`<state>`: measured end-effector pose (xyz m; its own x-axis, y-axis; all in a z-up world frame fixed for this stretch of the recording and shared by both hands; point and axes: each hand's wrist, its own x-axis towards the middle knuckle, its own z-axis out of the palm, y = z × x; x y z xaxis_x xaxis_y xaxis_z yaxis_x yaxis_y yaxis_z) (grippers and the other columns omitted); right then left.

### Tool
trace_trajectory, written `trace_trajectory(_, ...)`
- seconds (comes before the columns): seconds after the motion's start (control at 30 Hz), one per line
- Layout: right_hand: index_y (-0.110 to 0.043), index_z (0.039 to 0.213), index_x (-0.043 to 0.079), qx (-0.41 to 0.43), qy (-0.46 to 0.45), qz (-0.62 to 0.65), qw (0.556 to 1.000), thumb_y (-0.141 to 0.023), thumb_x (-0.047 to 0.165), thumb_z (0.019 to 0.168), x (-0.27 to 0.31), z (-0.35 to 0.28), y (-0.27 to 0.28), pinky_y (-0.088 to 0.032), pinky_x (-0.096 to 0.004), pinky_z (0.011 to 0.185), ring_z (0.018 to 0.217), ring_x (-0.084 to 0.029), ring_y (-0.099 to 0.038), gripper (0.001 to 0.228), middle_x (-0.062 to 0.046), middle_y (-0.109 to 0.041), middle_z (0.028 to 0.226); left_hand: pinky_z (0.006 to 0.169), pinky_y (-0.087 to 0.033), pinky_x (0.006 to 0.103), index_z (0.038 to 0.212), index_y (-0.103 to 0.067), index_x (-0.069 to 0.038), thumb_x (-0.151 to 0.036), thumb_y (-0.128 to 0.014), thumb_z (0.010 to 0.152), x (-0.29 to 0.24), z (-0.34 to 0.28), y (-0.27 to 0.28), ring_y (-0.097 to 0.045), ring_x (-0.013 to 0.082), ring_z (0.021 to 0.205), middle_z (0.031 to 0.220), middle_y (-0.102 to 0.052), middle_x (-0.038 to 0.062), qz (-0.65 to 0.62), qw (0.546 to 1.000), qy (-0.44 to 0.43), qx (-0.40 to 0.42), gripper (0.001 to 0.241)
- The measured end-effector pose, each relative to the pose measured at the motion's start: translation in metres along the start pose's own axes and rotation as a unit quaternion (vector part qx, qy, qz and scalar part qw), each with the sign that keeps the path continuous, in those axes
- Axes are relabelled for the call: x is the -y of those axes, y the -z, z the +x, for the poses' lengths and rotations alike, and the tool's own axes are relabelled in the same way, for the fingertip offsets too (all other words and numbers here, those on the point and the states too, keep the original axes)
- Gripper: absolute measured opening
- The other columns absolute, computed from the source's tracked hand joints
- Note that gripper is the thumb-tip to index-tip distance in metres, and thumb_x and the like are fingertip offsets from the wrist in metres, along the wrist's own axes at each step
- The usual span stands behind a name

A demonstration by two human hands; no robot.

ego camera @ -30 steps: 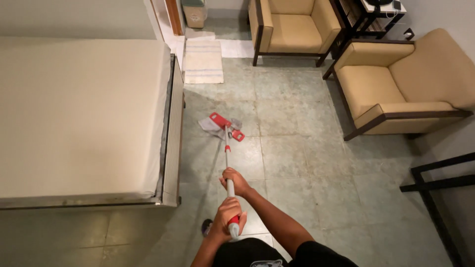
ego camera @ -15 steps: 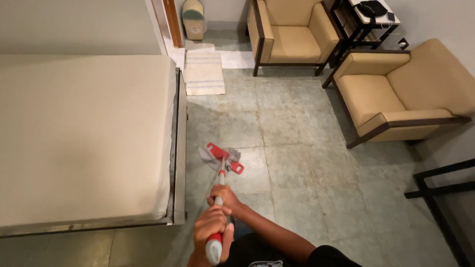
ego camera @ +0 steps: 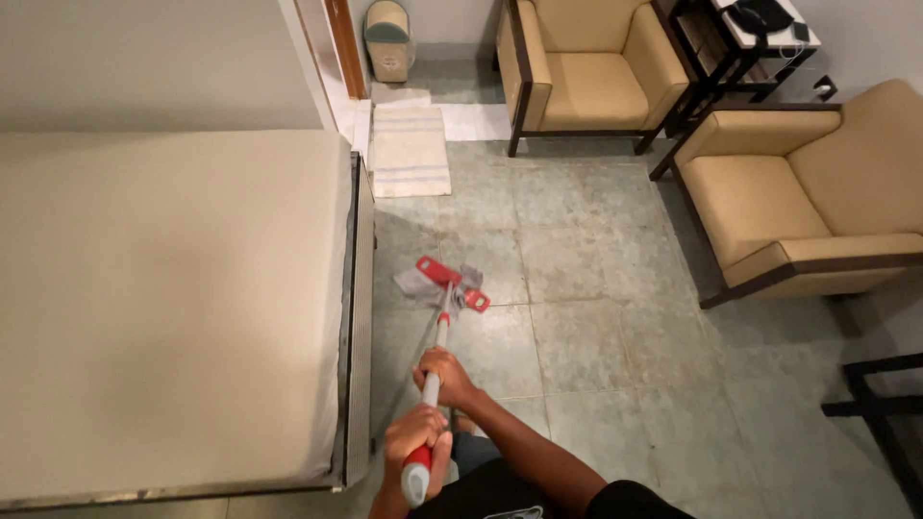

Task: The person mops the tiled floor of a bedroom using a red and white flat mop. They move the mop back and forth between two beds, around armchairs, and near a door, covering the entire visible floor area.

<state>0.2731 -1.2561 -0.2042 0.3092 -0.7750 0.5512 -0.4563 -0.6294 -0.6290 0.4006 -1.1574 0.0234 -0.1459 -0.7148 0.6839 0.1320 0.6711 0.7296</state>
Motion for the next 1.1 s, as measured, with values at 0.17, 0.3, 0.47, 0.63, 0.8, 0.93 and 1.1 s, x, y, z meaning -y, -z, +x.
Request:
trace_trajectory(0.17, -0.045, 0.062, 0.011, -0.001, -0.018, -0.001, 1.000, -0.060, 0.009, 0.099, -0.077, 0.024, 0.025, -0.046, -0.042, 0.068, 0.056, -0.028, -0.050, 0.040, -0.005, -0.050, 0.058, 0.069, -0.052, 0.0368, 0.065, -0.036, -0.008, -0.001, -0.058, 0.091, 0.085, 0.009, -0.026, -0.048, 0.0235, 0.055, 0.060, -0.044, 0.007, 0.021, 0.998, 0.003, 0.062, 0.035)
trace_trajectory(0.3, -0.046, 0.063, 0.011, 0.034, -0.033, -0.028, 0.998, -0.059, 0.014, 0.101, -0.142, 0.035, 0.045, -0.047, -0.042, 0.072, 0.059, -0.026, -0.050, 0.041, -0.005, -0.050, 0.061, 0.081, -0.053, 0.0361, 0.063, -0.049, -0.006, -0.003, -0.062, 0.090, 0.136, 0.028, -0.049, -0.050, 0.0209, 0.059, 0.062, -0.052, 0.005, 0.039, 0.993, 0.029, 0.108, 0.030)
trace_trajectory(0.47, -0.046, 0.062, 0.011, 0.024, -0.026, -0.024, 0.999, -0.063, 0.008, 0.094, -0.168, 0.067, 0.073, -0.047, -0.042, 0.072, 0.059, -0.029, -0.052, 0.036, -0.006, -0.050, 0.060, 0.086, -0.056, 0.0383, 0.063, -0.050, -0.008, -0.005, -0.063, 0.090, 0.169, 0.063, -0.066, -0.050, 0.0190, 0.056, 0.061, -0.051, 0.004, 0.047, 0.992, 0.018, 0.117, 0.030)
trace_trajectory(0.63, -0.054, 0.066, 0.012, -0.003, -0.082, -0.057, 0.995, -0.063, 0.013, 0.093, -0.157, 0.066, 0.079, -0.046, -0.045, 0.072, 0.070, -0.031, -0.057, 0.028, -0.007, -0.059, 0.068, 0.061, -0.040, 0.0356, 0.063, -0.040, -0.005, 0.000, -0.062, 0.092, 0.118, 0.131, -0.060, -0.041, 0.0216, 0.056, 0.060, -0.042, 0.006, 0.004, 0.987, 0.019, 0.161, 0.037)
trace_trajectory(0.8, -0.046, 0.058, 0.011, -0.028, -0.101, -0.039, 0.994, -0.065, 0.010, 0.092, -0.102, 0.073, 0.125, -0.042, -0.044, 0.067, 0.056, -0.029, -0.054, 0.039, -0.007, -0.052, 0.057, 0.058, -0.049, 0.0306, 0.060, -0.042, -0.012, -0.010, -0.062, 0.089, 0.101, 0.163, -0.067, -0.052, 0.0159, 0.048, 0.056, -0.048, 0.001, -0.065, 0.986, 0.036, 0.149, 0.035)
trace_trajectory(0.93, -0.045, 0.062, 0.011, -0.032, -0.161, -0.076, 0.984, -0.065, 0.017, 0.095, -0.132, 0.084, 0.137, -0.044, -0.043, 0.078, 0.064, -0.028, -0.056, 0.039, -0.005, -0.052, 0.060, 0.056, -0.047, 0.0333, 0.061, -0.046, -0.007, -0.012, -0.064, 0.092, 0.126, 0.190, -0.072, -0.052, 0.0214, 0.048, 0.055, -0.049, 0.005, -0.085, 0.972, 0.060, 0.210, 0.036)
trace_trajectory(1.1, -0.047, 0.062, 0.012, -0.063, -0.144, -0.113, 0.981, -0.061, 0.016, 0.098, -0.193, 0.112, 0.135, -0.042, -0.042, 0.073, 0.063, -0.026, -0.056, 0.038, -0.004, -0.053, 0.060, 0.059, -0.048, 0.0338, 0.061, -0.042, -0.007, 0.001, -0.061, 0.090, 0.179, 0.217, -0.075, -0.045, 0.0213, 0.050, 0.057, -0.047, 0.007, -0.121, 0.974, 0.034, 0.188, 0.035)
